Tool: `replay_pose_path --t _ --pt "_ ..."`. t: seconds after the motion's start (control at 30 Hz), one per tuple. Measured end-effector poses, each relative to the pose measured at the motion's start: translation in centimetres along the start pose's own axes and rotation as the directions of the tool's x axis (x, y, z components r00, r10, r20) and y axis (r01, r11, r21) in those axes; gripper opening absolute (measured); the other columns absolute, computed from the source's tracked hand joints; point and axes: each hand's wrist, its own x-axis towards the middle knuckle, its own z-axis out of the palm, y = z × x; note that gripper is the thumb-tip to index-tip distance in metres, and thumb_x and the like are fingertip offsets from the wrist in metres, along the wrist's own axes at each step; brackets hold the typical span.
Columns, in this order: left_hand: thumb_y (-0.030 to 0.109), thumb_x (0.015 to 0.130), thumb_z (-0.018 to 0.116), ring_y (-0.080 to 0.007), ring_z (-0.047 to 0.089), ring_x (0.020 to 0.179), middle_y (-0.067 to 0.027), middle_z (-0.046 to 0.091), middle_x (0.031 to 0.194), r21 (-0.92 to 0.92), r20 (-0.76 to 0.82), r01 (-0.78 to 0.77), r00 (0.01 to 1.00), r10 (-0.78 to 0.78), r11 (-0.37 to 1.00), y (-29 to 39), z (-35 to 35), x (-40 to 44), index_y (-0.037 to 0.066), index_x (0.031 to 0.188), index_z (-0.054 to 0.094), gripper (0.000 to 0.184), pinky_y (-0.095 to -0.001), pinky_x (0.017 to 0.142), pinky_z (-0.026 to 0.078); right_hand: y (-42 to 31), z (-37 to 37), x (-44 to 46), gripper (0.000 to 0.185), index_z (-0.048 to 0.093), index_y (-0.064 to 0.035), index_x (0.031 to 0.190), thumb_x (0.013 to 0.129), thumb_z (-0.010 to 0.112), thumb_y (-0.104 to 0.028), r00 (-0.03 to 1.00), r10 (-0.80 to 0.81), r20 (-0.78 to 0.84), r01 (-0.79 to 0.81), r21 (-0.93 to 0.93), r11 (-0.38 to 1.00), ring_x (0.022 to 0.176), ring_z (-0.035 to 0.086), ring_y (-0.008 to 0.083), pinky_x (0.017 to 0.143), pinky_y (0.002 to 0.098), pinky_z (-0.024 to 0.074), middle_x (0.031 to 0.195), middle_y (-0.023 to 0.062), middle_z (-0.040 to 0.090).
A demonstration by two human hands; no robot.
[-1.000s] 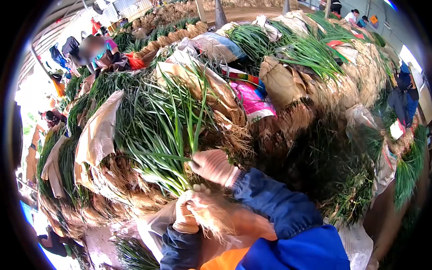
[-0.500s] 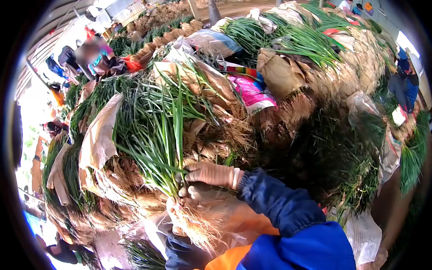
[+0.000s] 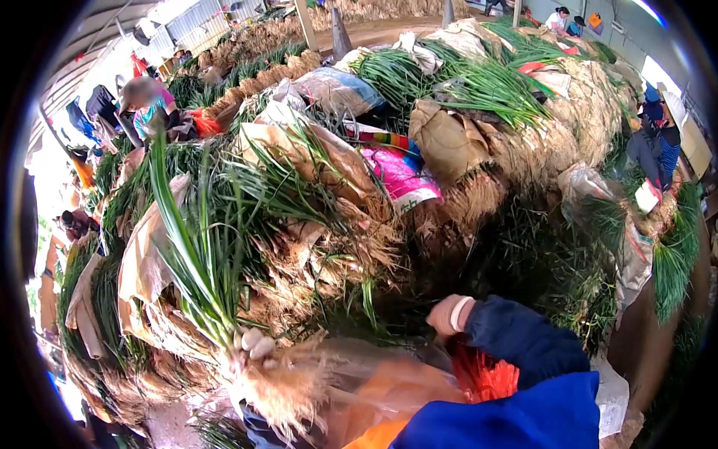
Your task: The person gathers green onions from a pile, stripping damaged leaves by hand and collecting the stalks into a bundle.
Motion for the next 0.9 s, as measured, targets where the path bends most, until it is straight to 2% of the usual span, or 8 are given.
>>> replay_pose_path --t 0.1,0.2,0.33,0.47,0.6,0.7,0.83,0.9 --pt "0.033 0.085 0.067 -0.0177 0.057 0.081 -0.0077 0.058 0.099 0.343 -0.588 -0.437 0.59 0.553 0.831 -2.7 -0.9 2.1 0.004 0.113 0.057 0.042 -0.0322 0.076 0.053 2.9 -5.2 -0.4 0.03 0.066 -0.0125 0.114 0.092 0.058 -0.031 0.538 0.039 -0.842 0.538 0.378 0.753 0.089 0.068 0.0278 0.078 0.0362 0.0539 0.101 0.0109 0.07" --pt "0.042 0.084 0.067 -0.0187 0.056 0.081 -0.0052 0.055 0.091 0.458 -0.726 -0.163 0.498 0.473 0.874 -4.8 -0.9 1.9 0.006 0.115 0.055 0.049 -0.034 0.07 0.051 4.5 -14.1 0.8 0.02 0.064 -0.008 0.094 0.09 0.057 -0.026 0.013 0.408 -0.913 0.173 0.404 0.898 0.069 0.065 0.0328 0.062 0.0434 0.0505 0.078 0.0142 0.067" --pt "0.032 0.081 0.072 -0.0197 0.05 0.093 -0.001 0.047 0.092 0.194 -0.621 -0.383 0.665 0.416 0.903 -6.0 -1.2 0.7 0.009 0.115 0.048 0.048 -0.0341 0.073 0.049 8.9 -18.9 7.2 0.026 0.068 -0.0049 0.085 0.082 0.061 -0.03 0.337 0.525 -0.781 -0.266 0.456 0.849 0.07 0.064 0.0385 0.064 0.0492 0.0495 0.073 0.0205 0.065" --pt "0.027 0.08 0.071 -0.0244 0.055 0.102 -0.0046 0.058 0.1 0.252 -0.655 -0.405 0.597 0.463 0.879 -6.4 0.8 2.6 0.009 0.11 0.055 0.039 -0.0409 0.091 0.049 7.6 -17.2 2.1 0.019 0.068 -0.0092 0.087 0.081 0.064 -0.027 0.158 0.483 -0.861 0.613 0.469 0.636 0.07 0.067 0.0305 0.06 0.0413 0.0504 0.079 0.0107 0.069" --pt "0.029 0.079 0.069 -0.0234 0.059 0.085 -0.0066 0.063 0.086 0.263 -0.731 -0.289 0.563 0.385 0.921 -8.0 -1.2 4.2 0.007 0.095 0.063 0.028 -0.0365 0.08 0.049 0.6 -12.3 -1.9 0.019 0.064 -0.011 0.086 0.08 0.07 -0.029 -0.04 0.254 -0.966 0.249 0.237 0.939 0.066 0.064 0.0274 0.058 0.0359 0.0504 0.071 0.0081 0.063" --pt "0.024 0.08 0.064 -0.0311 0.063 0.082 -0.0128 0.063 0.071 0.226 -0.698 -0.228 0.64 0.321 0.947 -8.3 -4.8 3.3 0.004 0.073 0.059 0.022 -0.0428 0.081 0.051 -4.8 -8.6 -2.3 0.025 0.065 -0.0111 0.09 0.082 0.07 -0.035 0.333 0.032 -0.943 0.411 0.176 0.894 0.068 0.064 0.0309 0.06 0.0363 0.0511 0.072 0.0119 0.062" --pt "0.025 0.076 0.069 -0.037 0.058 0.108 -0.0189 0.062 0.113 0.24 -0.732 -0.235 0.594 0.334 0.942 -9.6 -0.3 6.4 0.0 0.098 0.062 0.034 -0.0466 0.097 0.048 -3.0 -9.4 0.5 0.027 0.066 -0.0104 0.089 0.089 0.064 -0.038 0.17 0.387 -0.906 0.565 0.412 0.715 0.065 0.065 0.0166 0.06 0.0315 0.0506 0.071 0.0054 0.066" --pt "0.026 0.076 0.069 -0.0373 0.059 0.107 -0.0202 0.061 0.116 0.158 -0.744 -0.225 0.613 0.266 0.961 -9.3 -1.1 4.4 0.0 0.103 0.061 0.038 -0.0472 0.097 0.047 -4.3 -11.9 0.9 0.035 0.064 -0.0077 0.088 0.088 0.062 -0.043 0.49 0.309 -0.815 0.495 0.552 0.671 0.064 0.065 0.0206 0.061 0.0339 0.0502 0.072 0.0088 0.066"
